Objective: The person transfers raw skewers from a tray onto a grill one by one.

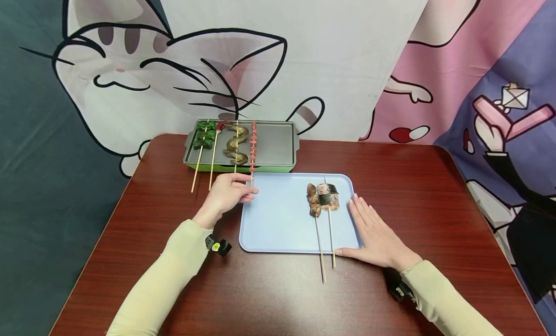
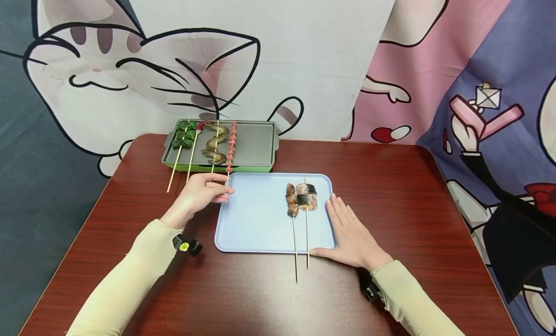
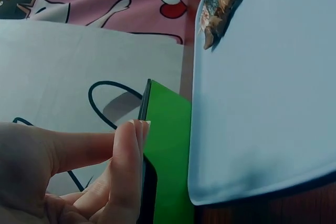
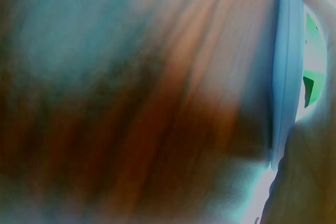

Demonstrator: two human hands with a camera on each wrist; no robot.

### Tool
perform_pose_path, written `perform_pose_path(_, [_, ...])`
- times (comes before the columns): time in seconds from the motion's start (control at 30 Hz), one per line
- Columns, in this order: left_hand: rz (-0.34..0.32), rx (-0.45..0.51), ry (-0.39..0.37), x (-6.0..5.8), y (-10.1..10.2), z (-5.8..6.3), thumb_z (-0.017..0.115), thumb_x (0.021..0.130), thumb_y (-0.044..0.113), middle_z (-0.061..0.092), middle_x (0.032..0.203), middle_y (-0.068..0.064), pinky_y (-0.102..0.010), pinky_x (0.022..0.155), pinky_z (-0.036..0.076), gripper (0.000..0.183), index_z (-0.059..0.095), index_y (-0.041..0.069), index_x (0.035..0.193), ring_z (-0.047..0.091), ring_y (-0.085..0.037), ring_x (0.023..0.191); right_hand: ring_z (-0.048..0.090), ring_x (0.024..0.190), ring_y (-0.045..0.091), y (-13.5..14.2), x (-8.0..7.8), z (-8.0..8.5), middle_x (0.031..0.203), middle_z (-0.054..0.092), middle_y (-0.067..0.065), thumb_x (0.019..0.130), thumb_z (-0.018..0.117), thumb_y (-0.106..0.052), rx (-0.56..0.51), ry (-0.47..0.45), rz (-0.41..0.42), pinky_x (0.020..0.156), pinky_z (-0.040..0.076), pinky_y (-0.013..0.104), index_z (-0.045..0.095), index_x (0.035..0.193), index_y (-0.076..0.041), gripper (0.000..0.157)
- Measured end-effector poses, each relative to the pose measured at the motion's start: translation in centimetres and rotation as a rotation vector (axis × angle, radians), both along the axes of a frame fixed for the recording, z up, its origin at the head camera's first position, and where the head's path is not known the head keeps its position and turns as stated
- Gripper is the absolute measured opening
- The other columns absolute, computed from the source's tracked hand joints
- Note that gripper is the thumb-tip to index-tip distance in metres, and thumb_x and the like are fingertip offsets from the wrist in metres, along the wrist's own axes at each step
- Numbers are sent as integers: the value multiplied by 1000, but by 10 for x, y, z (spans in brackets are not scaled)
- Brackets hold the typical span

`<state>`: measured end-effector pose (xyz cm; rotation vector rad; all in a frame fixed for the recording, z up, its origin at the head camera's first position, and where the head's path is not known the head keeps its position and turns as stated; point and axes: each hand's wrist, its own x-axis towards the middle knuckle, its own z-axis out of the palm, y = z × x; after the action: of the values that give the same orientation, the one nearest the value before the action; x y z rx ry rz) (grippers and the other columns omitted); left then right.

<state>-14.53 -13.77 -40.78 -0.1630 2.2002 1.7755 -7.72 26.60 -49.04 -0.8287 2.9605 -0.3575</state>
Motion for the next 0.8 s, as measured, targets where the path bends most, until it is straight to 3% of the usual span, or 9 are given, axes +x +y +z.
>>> perform_pose_path(0.43, [13,-22,0,-5,-3,10,62,99,-2,74,102,-22,-26,73,61,35,59,-10,133,72,-10,73,10,152,39,1,0,-2,167,7,22,80,61,-82,0,-9,-3,124,10,45,18,159,5,126])
perform_pose_path(0.8, [23,-41,-31,-14,-5,7,62,99,-1,74,103,-22,-24,72,61,38,57,-12,135,73,-11,74,10,152,39,1,0,-1,167,6,22,80,61,-82,1,-14,2,124,11,46,18,159,5,125])
